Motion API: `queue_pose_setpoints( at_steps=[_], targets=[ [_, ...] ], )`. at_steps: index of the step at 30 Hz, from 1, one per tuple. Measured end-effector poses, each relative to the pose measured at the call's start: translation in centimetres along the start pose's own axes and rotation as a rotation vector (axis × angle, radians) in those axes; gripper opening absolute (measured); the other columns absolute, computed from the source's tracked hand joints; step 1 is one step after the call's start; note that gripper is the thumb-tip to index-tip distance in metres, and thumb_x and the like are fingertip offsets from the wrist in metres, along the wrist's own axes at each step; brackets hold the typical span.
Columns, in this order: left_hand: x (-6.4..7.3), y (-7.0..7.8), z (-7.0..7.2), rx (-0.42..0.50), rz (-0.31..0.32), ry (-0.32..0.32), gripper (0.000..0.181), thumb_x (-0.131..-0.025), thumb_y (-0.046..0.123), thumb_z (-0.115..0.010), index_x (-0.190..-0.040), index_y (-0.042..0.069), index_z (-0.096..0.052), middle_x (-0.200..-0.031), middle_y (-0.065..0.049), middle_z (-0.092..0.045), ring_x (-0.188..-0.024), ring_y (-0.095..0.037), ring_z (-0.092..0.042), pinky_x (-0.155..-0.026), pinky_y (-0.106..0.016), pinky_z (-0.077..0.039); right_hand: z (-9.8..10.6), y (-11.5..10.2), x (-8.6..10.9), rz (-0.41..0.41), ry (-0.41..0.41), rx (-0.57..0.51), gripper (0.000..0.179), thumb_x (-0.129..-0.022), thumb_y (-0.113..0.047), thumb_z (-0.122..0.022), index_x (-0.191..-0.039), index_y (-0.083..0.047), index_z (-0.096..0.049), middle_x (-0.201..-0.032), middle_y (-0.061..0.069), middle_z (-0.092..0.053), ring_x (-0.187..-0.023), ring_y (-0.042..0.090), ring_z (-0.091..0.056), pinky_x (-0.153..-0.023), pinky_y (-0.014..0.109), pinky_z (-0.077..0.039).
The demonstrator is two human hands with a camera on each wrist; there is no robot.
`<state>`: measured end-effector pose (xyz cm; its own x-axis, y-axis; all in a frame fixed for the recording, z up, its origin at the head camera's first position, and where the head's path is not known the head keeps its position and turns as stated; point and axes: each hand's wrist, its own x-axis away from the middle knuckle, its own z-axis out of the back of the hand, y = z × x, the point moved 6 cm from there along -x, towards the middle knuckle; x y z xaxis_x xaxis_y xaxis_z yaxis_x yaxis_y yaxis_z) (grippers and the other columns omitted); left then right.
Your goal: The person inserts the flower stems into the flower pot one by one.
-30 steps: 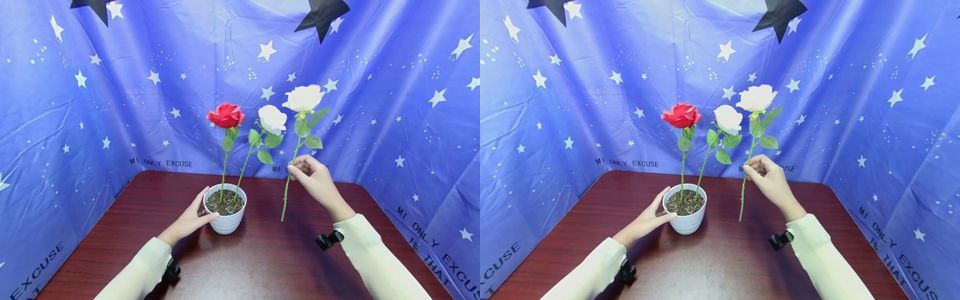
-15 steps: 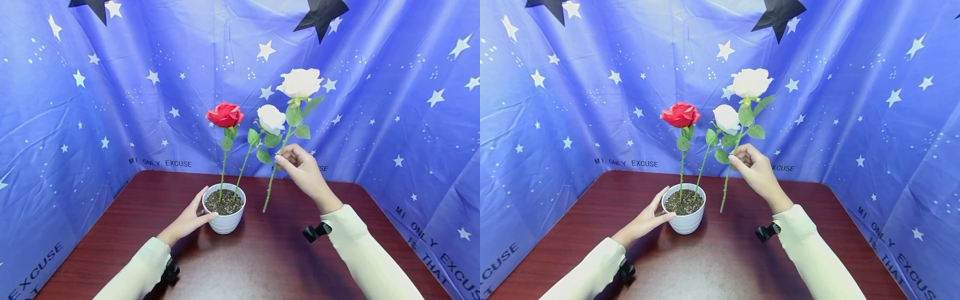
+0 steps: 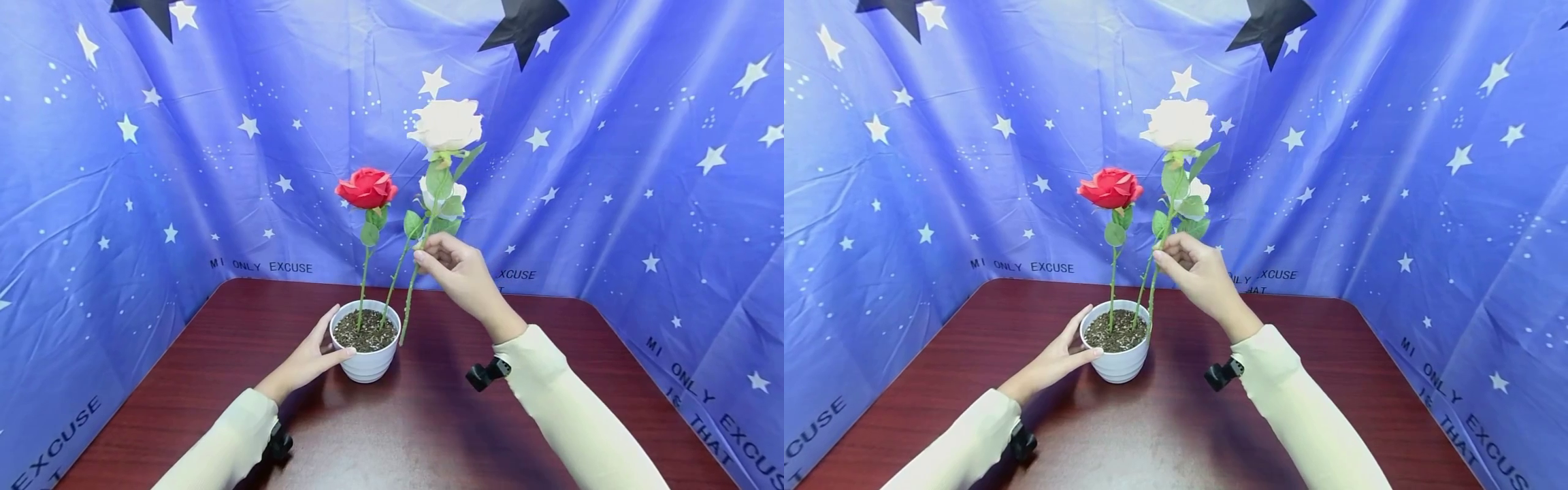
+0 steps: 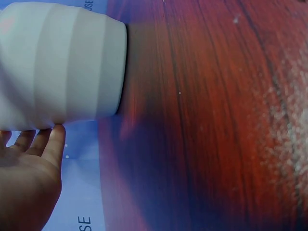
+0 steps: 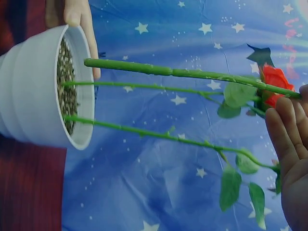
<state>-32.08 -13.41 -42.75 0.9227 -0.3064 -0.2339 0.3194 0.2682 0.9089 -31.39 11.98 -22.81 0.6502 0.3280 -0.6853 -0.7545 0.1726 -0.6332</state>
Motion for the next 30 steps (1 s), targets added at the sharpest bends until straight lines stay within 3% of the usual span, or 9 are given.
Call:
queue_pose_setpoints(
  at_steps=[4,10,15,19,25,30],
  targets=[
    [0.0,-0.2,0.1,0.002,0.001,0.000,0.094,-0.091,0.024,-0.077,-0.161,0.019,-0.016,-0.160,-0.014,-0.028,-0.140,-0.034,-0.038,-0.113,-0.052,-0.034,-1.2,-0.2,-0.1,0.037,-0.014,0.017,0.008,-0.097,-0.008,-0.067,-0.101,-0.002,-0.069,-0.087,0.007,-0.071,-0.075,0.026,-0.069,-0.069,0.031,-0.058],
    [0.1,-0.3,0.0,0.007,-0.005,-0.002,0.093,-0.091,0.024,-0.077,-0.161,0.020,-0.017,-0.159,-0.015,-0.030,-0.137,-0.035,-0.040,-0.113,-0.053,-0.035,-2.4,-0.1,-0.2,0.050,-0.024,-0.001,0.010,-0.097,-0.009,-0.067,-0.103,-0.002,-0.070,-0.089,0.013,-0.071,-0.076,0.019,-0.069,-0.066,0.031,-0.058],
    [0.0,-0.3,0.0,0.007,-0.011,-0.004,0.092,-0.091,0.024,-0.076,-0.161,0.020,-0.016,-0.160,-0.015,-0.029,-0.138,-0.034,-0.040,-0.113,-0.053,-0.034,-3.6,0.4,-0.3,0.059,-0.024,0.036,0.007,-0.096,-0.010,-0.068,-0.101,-0.005,-0.070,-0.088,0.005,-0.072,-0.075,0.021,-0.069,-0.061,0.029,-0.054],
    [0.0,-0.1,0.0,0.005,-0.010,-0.006,0.092,-0.091,0.023,-0.076,-0.161,0.019,-0.015,-0.161,-0.014,-0.026,-0.140,-0.033,-0.037,-0.113,-0.054,-0.034,-4.9,0.8,0.2,0.056,-0.043,0.084,0.008,-0.095,-0.004,-0.068,-0.103,-0.002,-0.070,-0.087,0.011,-0.072,-0.074,0.023,-0.067,-0.063,0.029,-0.054],
    [0.0,0.0,-0.1,0.009,-0.011,-0.008,0.093,-0.091,0.024,-0.076,-0.161,0.018,-0.015,-0.161,-0.013,-0.026,-0.141,-0.033,-0.037,-0.113,-0.053,-0.034,-5.7,-0.8,0.8,0.068,-0.034,0.118,0.008,-0.094,0.003,-0.066,-0.101,0.005,-0.068,-0.086,0.017,-0.071,-0.073,0.029,-0.067,-0.066,0.032,-0.056],
    [0.0,0.0,0.0,0.013,-0.016,-0.006,0.093,-0.091,0.023,-0.076,-0.161,0.018,-0.015,-0.161,-0.015,-0.027,-0.140,-0.034,-0.038,-0.113,-0.054,-0.035,-5.9,-1.1,0.8,0.064,-0.025,0.124,0.007,-0.093,0.003,-0.066,-0.100,0.004,-0.068,-0.085,0.014,-0.071,-0.073,0.021,-0.067,-0.068,0.030,-0.057]
  ],
)
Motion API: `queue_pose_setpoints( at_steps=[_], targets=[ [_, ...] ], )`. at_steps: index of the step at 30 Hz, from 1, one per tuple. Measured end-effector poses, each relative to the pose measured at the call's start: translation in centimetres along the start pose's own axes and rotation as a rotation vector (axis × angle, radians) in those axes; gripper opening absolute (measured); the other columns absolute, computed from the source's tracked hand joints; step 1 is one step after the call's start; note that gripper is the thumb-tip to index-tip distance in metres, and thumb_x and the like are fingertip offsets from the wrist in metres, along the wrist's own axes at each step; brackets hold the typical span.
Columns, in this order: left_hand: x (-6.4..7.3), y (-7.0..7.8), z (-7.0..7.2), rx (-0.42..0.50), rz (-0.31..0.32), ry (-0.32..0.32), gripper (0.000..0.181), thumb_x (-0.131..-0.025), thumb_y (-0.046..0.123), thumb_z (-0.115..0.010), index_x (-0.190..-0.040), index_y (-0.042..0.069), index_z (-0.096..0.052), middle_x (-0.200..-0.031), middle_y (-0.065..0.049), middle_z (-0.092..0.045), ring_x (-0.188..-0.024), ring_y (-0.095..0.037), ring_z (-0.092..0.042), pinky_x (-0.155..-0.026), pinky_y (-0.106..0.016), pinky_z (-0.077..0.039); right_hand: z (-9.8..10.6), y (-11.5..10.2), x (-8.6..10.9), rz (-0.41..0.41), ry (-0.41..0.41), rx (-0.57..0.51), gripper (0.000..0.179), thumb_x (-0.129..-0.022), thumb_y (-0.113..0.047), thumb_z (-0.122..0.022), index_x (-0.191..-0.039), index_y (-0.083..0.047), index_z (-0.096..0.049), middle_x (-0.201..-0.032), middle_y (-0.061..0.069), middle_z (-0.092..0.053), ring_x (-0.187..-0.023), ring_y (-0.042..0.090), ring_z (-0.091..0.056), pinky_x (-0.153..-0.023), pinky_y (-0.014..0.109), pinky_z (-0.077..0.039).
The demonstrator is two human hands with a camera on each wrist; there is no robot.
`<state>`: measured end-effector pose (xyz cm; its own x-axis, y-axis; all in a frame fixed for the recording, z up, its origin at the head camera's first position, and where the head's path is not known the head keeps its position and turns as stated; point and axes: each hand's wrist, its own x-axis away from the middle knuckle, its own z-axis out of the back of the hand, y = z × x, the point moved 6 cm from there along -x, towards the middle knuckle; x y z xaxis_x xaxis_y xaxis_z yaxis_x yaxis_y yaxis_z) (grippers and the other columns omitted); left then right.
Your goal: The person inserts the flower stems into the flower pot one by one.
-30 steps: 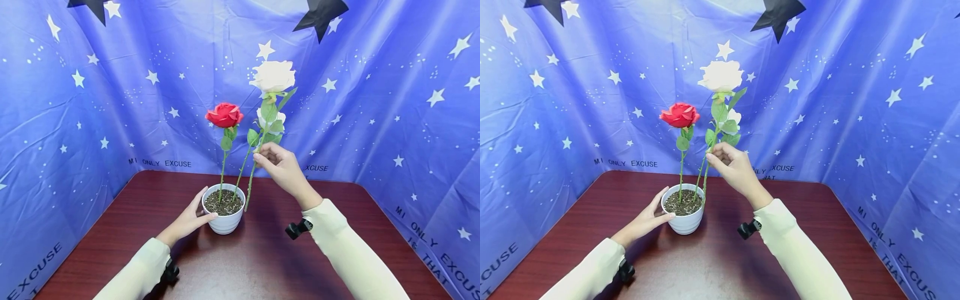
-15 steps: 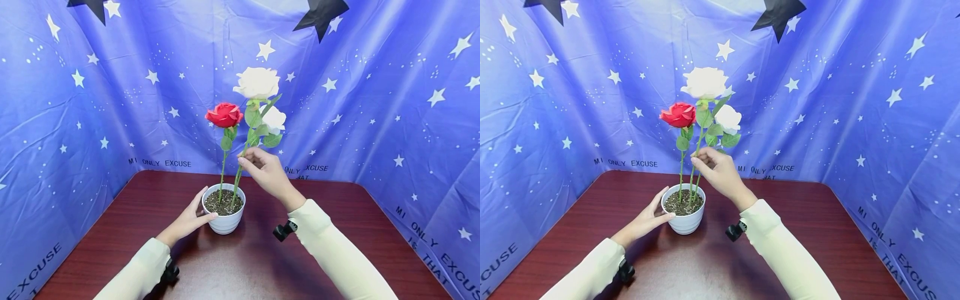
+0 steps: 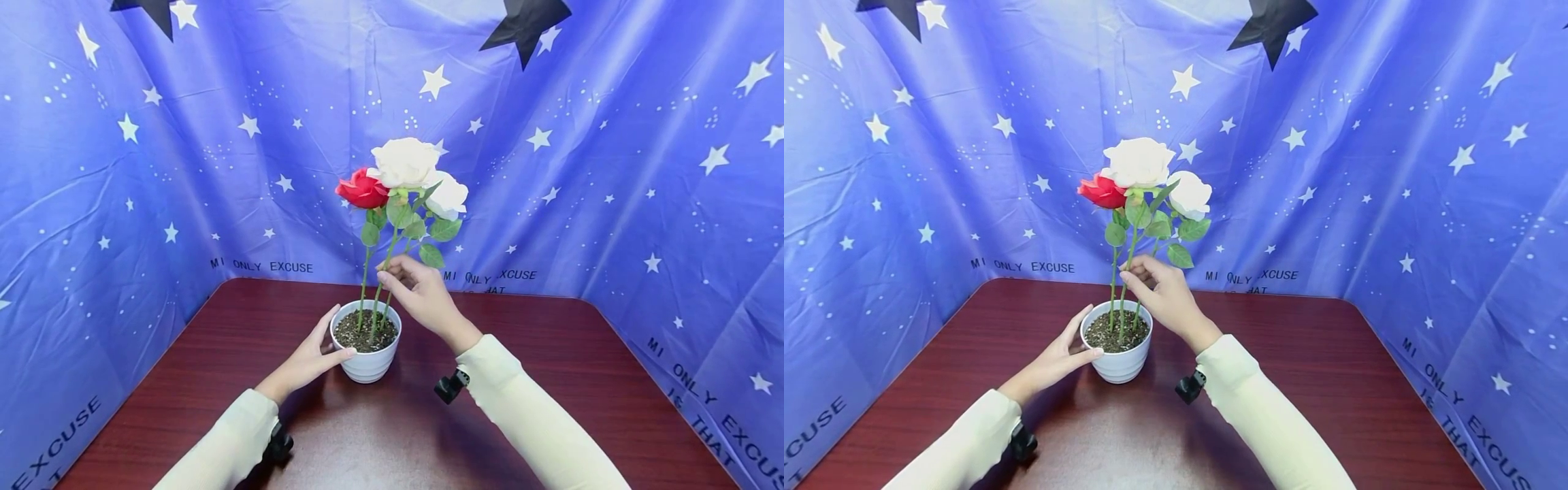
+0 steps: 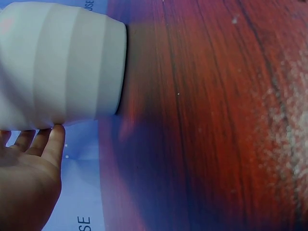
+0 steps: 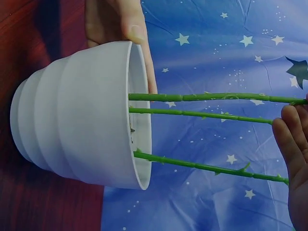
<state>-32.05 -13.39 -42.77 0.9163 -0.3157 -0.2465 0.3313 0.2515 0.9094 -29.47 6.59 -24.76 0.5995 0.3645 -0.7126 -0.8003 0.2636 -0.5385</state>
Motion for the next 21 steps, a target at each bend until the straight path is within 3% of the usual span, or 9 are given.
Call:
queue_pose_setpoints(
  at_steps=[7,13,21],
  targets=[
    [0.1,0.2,0.1,0.000,-0.007,-0.002,0.093,-0.091,0.023,-0.075,-0.161,0.017,-0.015,-0.160,-0.016,-0.027,-0.138,-0.035,-0.039,-0.112,-0.054,-0.035,-1.4,3.4,0.1,-0.023,-0.029,-0.036,0.009,-0.096,-0.006,-0.068,-0.104,-0.003,-0.070,-0.089,0.011,-0.072,-0.074,0.019,-0.067,-0.067,0.031,-0.057],
    [0.1,0.1,0.1,0.004,-0.002,-0.003,0.093,-0.092,0.024,-0.075,-0.161,0.017,-0.014,-0.160,-0.016,-0.028,-0.138,-0.034,-0.041,-0.112,-0.053,-0.035,-2.1,4.1,0.3,-0.011,-0.065,-0.052,0.011,-0.098,-0.017,-0.067,-0.105,-0.009,-0.071,-0.090,0.003,-0.072,-0.074,0.018,-0.068,-0.067,0.030,-0.058],
    [0.1,-0.1,0.1,0.012,0.009,-0.002,0.093,-0.092,0.023,-0.075,-0.162,0.019,-0.014,-0.160,-0.015,-0.028,-0.138,-0.033,-0.041,-0.113,-0.051,-0.035,-2.9,4.7,0.9,0.006,-0.120,0.007,0.013,-0.100,-0.018,-0.065,-0.104,-0.008,-0.071,-0.087,-0.003,-0.070,-0.070,0.010,-0.064,-0.064,0.027,-0.057]
  ],
)
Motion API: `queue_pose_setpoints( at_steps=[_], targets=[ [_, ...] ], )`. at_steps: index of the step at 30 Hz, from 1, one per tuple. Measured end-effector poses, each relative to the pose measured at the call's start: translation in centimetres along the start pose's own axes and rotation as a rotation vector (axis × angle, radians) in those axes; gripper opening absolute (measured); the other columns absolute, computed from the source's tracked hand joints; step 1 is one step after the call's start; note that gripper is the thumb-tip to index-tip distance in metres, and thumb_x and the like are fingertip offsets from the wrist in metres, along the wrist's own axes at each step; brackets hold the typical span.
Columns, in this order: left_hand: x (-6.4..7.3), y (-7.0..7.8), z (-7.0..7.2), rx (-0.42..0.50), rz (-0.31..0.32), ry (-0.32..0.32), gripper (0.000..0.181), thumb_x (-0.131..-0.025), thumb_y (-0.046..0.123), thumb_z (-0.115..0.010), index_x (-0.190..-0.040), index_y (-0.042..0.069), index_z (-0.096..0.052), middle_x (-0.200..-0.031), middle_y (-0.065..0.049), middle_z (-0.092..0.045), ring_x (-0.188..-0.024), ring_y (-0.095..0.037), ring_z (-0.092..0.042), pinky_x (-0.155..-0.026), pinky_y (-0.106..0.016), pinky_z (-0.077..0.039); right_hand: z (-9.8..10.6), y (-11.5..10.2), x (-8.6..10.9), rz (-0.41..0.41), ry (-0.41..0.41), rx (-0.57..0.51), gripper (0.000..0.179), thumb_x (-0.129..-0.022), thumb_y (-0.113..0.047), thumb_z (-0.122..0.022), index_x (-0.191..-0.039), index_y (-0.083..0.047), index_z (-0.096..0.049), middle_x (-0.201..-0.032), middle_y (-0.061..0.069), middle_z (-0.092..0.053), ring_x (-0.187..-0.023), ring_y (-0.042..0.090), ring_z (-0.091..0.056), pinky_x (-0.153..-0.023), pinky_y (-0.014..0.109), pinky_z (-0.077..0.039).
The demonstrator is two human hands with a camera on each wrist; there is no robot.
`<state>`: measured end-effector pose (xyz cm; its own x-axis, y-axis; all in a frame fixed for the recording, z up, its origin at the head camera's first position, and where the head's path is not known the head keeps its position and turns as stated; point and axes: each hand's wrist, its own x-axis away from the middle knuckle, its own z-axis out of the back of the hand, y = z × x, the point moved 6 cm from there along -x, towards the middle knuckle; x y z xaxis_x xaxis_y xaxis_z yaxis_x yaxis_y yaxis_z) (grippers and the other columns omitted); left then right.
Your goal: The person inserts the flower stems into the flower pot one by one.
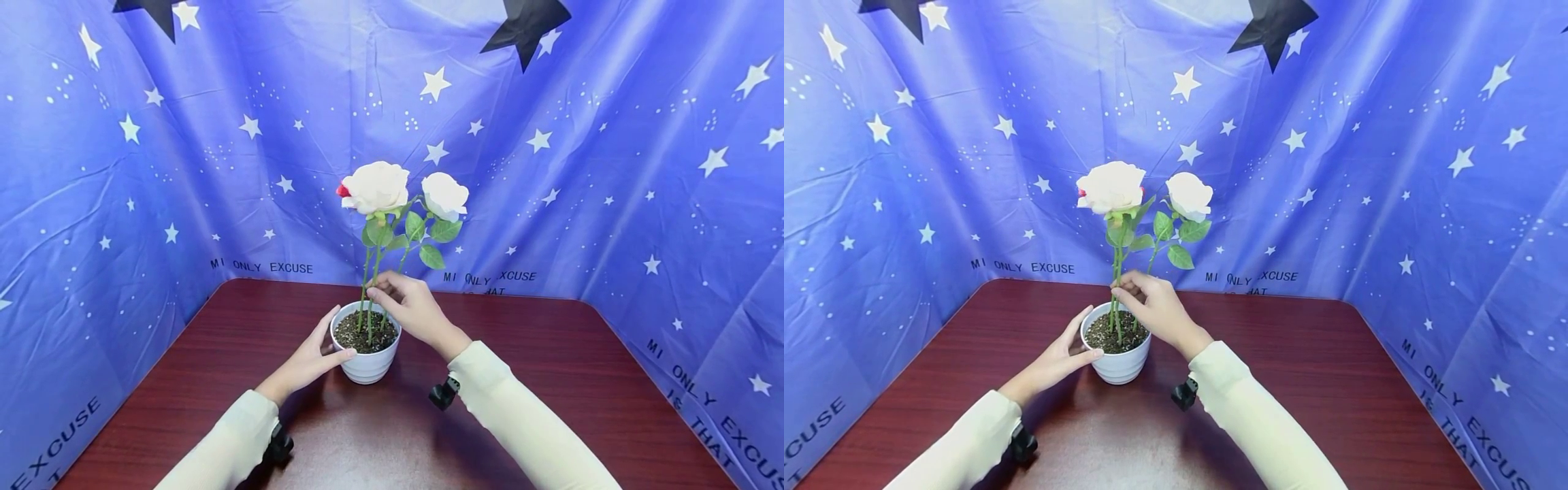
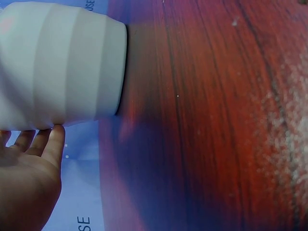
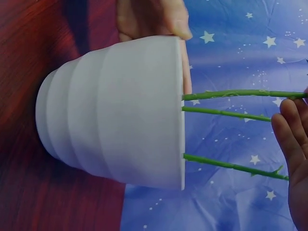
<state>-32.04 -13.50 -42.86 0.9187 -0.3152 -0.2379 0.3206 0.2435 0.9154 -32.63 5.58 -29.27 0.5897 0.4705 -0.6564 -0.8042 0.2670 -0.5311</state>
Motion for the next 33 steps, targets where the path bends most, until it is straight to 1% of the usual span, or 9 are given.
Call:
queue_pose_setpoints(
  at_steps=[2,6,9,12,15,18,22,29,33],
  targets=[
    [0.0,0.0,0.0,0.000,0.003,0.000,0.093,-0.092,0.024,-0.075,-0.162,0.019,-0.014,-0.160,-0.015,-0.028,-0.138,-0.033,-0.041,-0.113,-0.051,-0.035,0.0,0.2,0.1,-0.003,-0.002,0.015,0.015,-0.100,-0.019,-0.064,-0.105,-0.007,-0.072,-0.088,-0.002,-0.070,-0.070,0.009,-0.064,-0.064,0.026,-0.056],
    [0.0,0.0,0.0,0.000,0.005,-0.001,0.094,-0.092,0.024,-0.075,-0.162,0.018,-0.013,-0.160,-0.015,-0.027,-0.138,-0.033,-0.040,-0.113,-0.052,-0.035,0.0,0.4,0.2,0.005,-0.011,0.026,0.016,-0.101,-0.019,-0.062,-0.105,-0.009,-0.074,-0.097,0.004,-0.073,-0.076,0.009,-0.065,-0.069,0.026,-0.056],
    [0.1,0.1,-0.1,0.000,-0.001,-0.004,0.094,-0.092,0.023,-0.075,-0.162,0.016,-0.013,-0.160,-0.016,-0.027,-0.139,-0.034,-0.039,-0.113,-0.053,-0.034,-0.1,0.5,0.1,-0.001,-0.026,0.011,0.018,-0.102,-0.021,-0.061,-0.105,-0.009,-0.075,-0.105,0.006,-0.073,-0.081,0.010,-0.065,-0.072,0.026,-0.056],
    [0.1,0.2,0.0,-0.004,-0.008,-0.004,0.094,-0.092,0.023,-0.075,-0.162,0.015,-0.013,-0.160,-0.016,-0.028,-0.138,-0.034,-0.040,-0.113,-0.053,-0.035,-0.2,0.7,0.2,-0.019,-0.030,0.011,0.020,-0.102,-0.023,-0.062,-0.105,-0.009,-0.075,-0.104,0.001,-0.073,-0.079,0.013,-0.065,-0.070,0.026,-0.056],
    [0.1,0.3,0.0,-0.004,-0.012,-0.003,0.093,-0.092,0.023,-0.075,-0.162,0.015,-0.013,-0.160,-0.016,-0.028,-0.138,-0.034,-0.040,-0.113,-0.053,-0.035,-0.4,0.9,0.2,-0.039,-0.034,0.028,0.020,-0.101,-0.026,-0.063,-0.105,-0.011,-0.076,-0.100,-0.007,-0.071,-0.079,0.012,-0.064,-0.069,0.026,-0.054],
    [0.1,0.3,-0.1,-0.004,-0.012,-0.006,0.093,-0.092,0.023,-0.074,-0.162,0.015,-0.013,-0.160,-0.017,-0.028,-0.138,-0.035,-0.040,-0.113,-0.053,-0.034,-0.6,1.0,0.2,-0.056,-0.042,0.036,0.021,-0.101,-0.029,-0.063,-0.105,-0.012,-0.076,-0.097,-0.011,-0.070,-0.080,0.009,-0.062,-0.070,0.027,-0.054],
    [0.1,0.2,-0.1,-0.003,-0.014,-0.005,0.092,-0.093,0.023,-0.074,-0.162,0.016,-0.013,-0.160,-0.016,-0.028,-0.138,-0.034,-0.040,-0.113,-0.053,-0.035,-0.8,1.3,0.2,-0.075,-0.043,0.036,0.023,-0.100,-0.030,-0.064,-0.104,-0.011,-0.076,-0.095,-0.011,-0.069,-0.079,0.007,-0.061,-0.069,0.027,-0.053],
    [0.0,0.2,-0.2,-0.011,-0.012,-0.005,0.092,-0.092,0.023,-0.075,-0.161,0.016,-0.014,-0.160,-0.015,-0.028,-0.139,-0.032,-0.039,-0.113,-0.052,-0.035,-0.8,1.9,0.4,-0.097,-0.030,0.048,0.015,-0.099,-0.031,-0.065,-0.097,-0.018,-0.074,-0.085,-0.011,-0.064,-0.072,0.008,-0.057,-0.063,0.027,-0.050],
    [0.0,0.1,-0.1,-0.017,-0.009,-0.002,0.092,-0.092,0.023,-0.075,-0.161,0.015,-0.014,-0.159,-0.015,-0.029,-0.138,-0.033,-0.040,-0.112,-0.052,-0.036,-0.9,2.0,0.3,-0.100,-0.030,0.024,0.016,-0.098,-0.030,-0.068,-0.094,-0.016,-0.073,-0.081,-0.010,-0.063,-0.069,0.009,-0.057,-0.061,0.027,-0.050]
  ],
)
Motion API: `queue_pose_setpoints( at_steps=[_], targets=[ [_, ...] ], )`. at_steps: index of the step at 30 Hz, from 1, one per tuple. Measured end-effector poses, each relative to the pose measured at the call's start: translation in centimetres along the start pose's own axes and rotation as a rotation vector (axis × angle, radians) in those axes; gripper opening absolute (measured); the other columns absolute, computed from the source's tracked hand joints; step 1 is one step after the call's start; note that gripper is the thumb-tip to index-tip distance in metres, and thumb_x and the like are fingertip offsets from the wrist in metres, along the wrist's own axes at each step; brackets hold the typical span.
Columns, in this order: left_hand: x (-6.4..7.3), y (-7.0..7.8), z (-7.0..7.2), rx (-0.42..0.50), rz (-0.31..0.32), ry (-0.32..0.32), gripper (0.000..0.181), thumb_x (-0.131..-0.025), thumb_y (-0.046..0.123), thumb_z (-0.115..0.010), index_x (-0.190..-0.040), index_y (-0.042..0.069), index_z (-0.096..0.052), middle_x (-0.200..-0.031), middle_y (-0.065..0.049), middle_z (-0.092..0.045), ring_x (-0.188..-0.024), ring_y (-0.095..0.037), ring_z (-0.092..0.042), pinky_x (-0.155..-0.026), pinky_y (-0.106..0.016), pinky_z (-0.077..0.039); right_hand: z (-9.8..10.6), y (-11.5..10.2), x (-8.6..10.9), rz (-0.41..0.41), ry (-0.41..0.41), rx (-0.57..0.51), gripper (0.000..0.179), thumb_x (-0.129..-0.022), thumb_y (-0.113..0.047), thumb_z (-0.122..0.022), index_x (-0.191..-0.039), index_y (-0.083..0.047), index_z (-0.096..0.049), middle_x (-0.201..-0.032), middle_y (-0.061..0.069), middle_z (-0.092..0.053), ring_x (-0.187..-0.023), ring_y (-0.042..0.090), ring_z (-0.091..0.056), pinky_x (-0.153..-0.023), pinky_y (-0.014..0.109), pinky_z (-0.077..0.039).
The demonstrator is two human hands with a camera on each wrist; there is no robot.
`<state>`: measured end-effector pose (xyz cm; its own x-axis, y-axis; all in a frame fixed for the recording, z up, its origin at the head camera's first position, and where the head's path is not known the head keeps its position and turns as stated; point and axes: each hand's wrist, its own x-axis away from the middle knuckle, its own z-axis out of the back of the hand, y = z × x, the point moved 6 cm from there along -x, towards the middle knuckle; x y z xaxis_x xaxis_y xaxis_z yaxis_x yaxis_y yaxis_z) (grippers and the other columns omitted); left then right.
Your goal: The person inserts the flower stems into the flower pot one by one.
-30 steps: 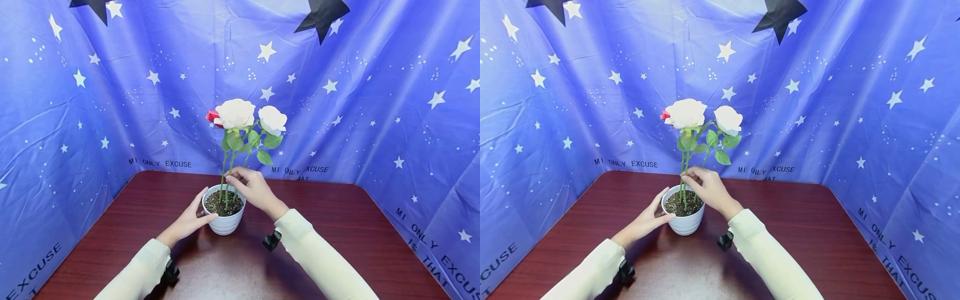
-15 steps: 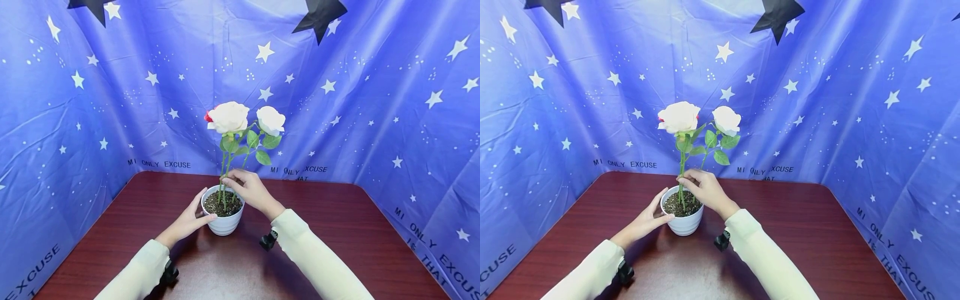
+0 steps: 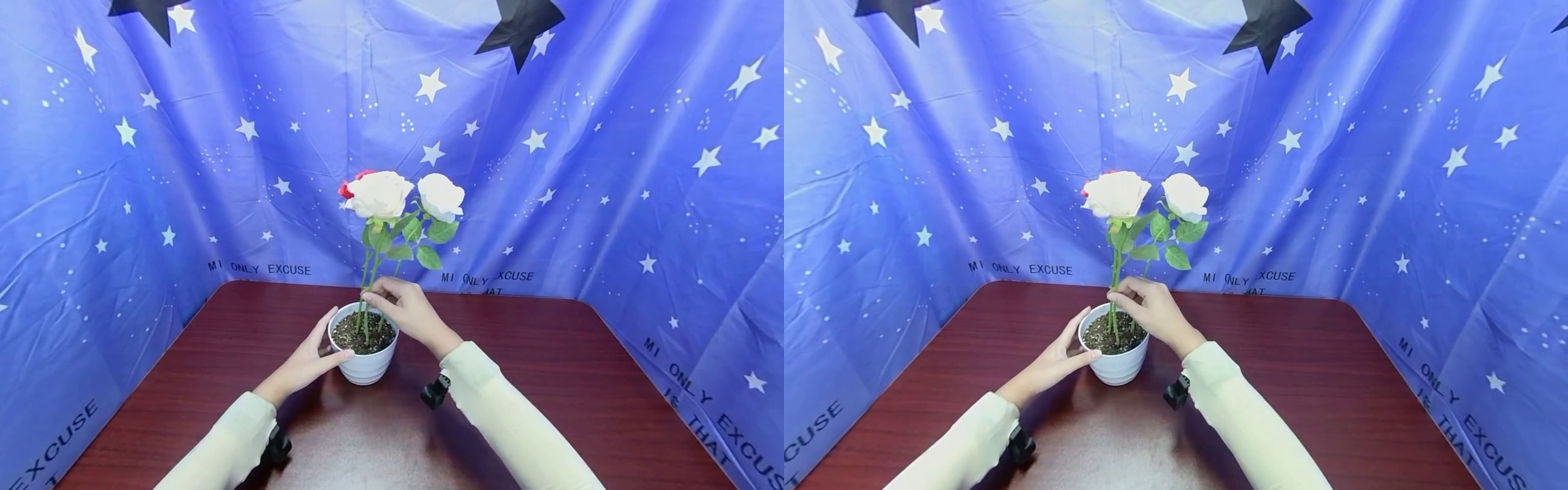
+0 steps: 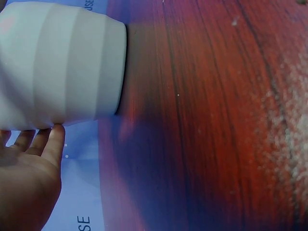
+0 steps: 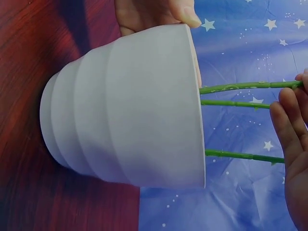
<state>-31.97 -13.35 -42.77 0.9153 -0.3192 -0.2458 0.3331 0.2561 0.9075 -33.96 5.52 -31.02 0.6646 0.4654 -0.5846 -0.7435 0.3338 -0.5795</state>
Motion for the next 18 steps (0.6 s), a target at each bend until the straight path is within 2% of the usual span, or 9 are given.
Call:
queue_pose_setpoints(
  at_steps=[6,10,13,18],
  targets=[
    [-0.06,-0.16,0.02,-0.006,0.001,0.000,0.092,-0.092,0.024,-0.075,-0.161,0.016,-0.014,-0.160,-0.014,-0.028,-0.138,-0.032,-0.040,-0.112,-0.052,-0.036,-0.13,0.07,-0.08,-0.014,0.011,-0.013,0.013,-0.097,-0.030,-0.070,-0.090,-0.019,-0.071,-0.078,-0.009,-0.062,-0.068,0.009,-0.057,-0.060,0.026,-0.050],
    [-0.04,-0.18,0.03,-0.004,0.002,0.001,0.092,-0.092,0.023,-0.075,-0.161,0.016,-0.014,-0.160,-0.014,-0.029,-0.138,-0.032,-0.040,-0.112,-0.052,-0.035,-0.22,0.15,-0.09,-0.026,0.001,-0.031,0.015,-0.097,-0.029,-0.070,-0.089,-0.016,-0.072,-0.076,-0.008,-0.061,-0.067,0.010,-0.055,-0.059,0.026,-0.047],
    [-0.01,-0.10,0.06,0.000,0.001,0.002,0.092,-0.092,0.023,-0.074,-0.161,0.015,-0.013,-0.159,-0.015,-0.030,-0.137,-0.033,-0.041,-0.112,-0.053,-0.036,-0.36,-0.01,-0.09,-0.020,-0.024,-0.043,0.019,-0.097,-0.029,-0.069,-0.094,-0.012,-0.074,-0.079,-0.008,-0.065,-0.070,0.010,-0.057,-0.062,0.027,-0.049],
    [-0.04,-0.05,0.08,-0.001,-0.004,-0.002,0.093,-0.093,0.023,-0.074,-0.161,0.015,-0.013,-0.159,-0.015,-0.030,-0.137,-0.033,-0.041,-0.112,-0.052,-0.036,-0.54,-0.36,-0.01,0.012,-0.056,-0.024,0.017,-0.099,-0.029,-0.066,-0.102,-0.016,-0.077,-0.089,-0.005,-0.072,-0.078,0.008,-0.063,-0.070,0.028,-0.054]
  ],
)
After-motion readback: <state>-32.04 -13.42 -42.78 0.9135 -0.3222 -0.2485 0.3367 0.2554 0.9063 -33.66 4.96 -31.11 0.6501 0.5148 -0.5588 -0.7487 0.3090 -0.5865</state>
